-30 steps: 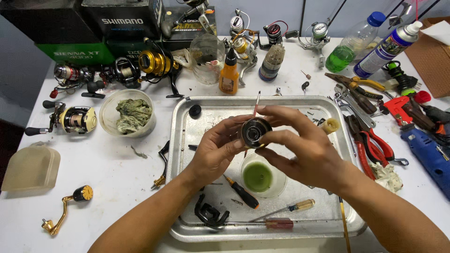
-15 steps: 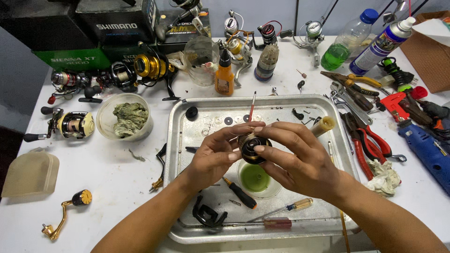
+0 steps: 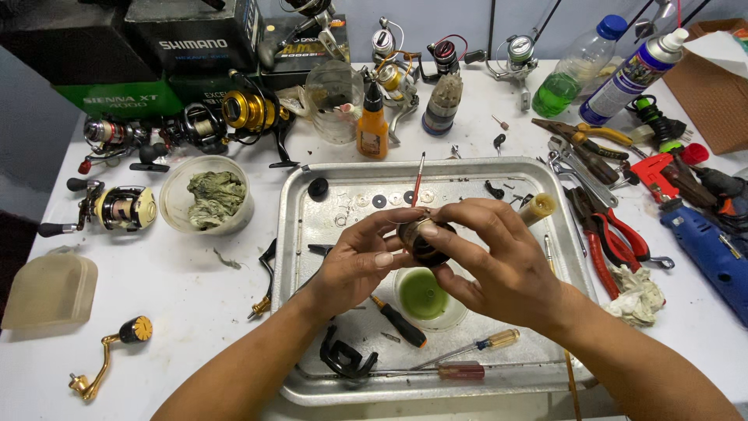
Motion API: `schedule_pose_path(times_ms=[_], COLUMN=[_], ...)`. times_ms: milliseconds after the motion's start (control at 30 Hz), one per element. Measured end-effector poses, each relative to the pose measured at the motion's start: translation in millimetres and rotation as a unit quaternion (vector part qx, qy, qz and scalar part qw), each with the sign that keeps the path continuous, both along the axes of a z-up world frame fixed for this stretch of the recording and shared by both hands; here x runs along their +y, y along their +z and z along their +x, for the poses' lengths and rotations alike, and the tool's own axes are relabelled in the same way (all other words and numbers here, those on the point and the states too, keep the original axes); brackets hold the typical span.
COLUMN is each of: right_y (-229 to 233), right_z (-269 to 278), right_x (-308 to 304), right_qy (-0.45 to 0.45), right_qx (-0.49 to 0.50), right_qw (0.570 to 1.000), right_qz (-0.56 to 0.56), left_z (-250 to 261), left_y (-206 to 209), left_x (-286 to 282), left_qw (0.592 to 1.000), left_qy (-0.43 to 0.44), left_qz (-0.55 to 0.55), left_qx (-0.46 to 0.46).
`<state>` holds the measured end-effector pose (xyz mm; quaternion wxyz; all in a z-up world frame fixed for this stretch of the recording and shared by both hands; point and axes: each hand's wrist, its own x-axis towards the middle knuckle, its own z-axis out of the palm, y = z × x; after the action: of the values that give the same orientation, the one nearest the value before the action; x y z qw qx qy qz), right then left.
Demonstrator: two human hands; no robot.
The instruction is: The person cleans small fishing reel parts using a paintbrush and a green liquid. They dip the brush into the liquid and scrub the parts, then rinse them by hand in the same liquid. The person handles multiple small components one at a time, placing them back on the tray after cleaning.
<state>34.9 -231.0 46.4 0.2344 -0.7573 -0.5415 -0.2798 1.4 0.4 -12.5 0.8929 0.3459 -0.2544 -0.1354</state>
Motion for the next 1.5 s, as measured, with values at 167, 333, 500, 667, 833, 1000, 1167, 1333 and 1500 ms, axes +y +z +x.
schedule_pose_path(times_ms=[167,333,500,667,833,1000,1167,1333,1500], right_y=[1,3,3,26,40,18,-24,-45,-38], right_z=[4,7,18,63,116,163,195,228,227], right_x=[-1,1,-3,-8,2,31,17,0,7], right_qy=[-0.084,-0.159,-0.164,-0.227,-0.228,-0.311,-0.339,-0.362,-0.360], right_qx=[0.022,0.062,0.207,0.249,0.222,0.257,0.186,0.179,0.218], right_qw=[0.996,0.985,0.964,0.941,0.945,0.889,0.881,0.866,0.845], right_qz=[-0.012,-0.028,-0.024,-0.046,-0.074,-0.216,-0.271,-0.294,-0.330], left_z=[4,3,-2,9,15,13,11,9,8], left_y=[3,15,23,-3,-17,-14,-13,-17,-17], left_x=[1,1,-2,-5,-6,-7,-6,-9,-9], left_qw=[1.000,0.995,0.977,0.962,0.946,0.935,0.928,0.923,0.920], left_qy=[0.024,0.075,0.110,0.219,0.250,0.267,0.278,0.274,0.271], left_qz=[0.014,0.072,0.171,0.159,0.202,0.231,0.248,0.271,0.284], left_qx=[0.013,-0.006,-0.071,0.032,0.049,0.030,0.022,0.010,0.016])
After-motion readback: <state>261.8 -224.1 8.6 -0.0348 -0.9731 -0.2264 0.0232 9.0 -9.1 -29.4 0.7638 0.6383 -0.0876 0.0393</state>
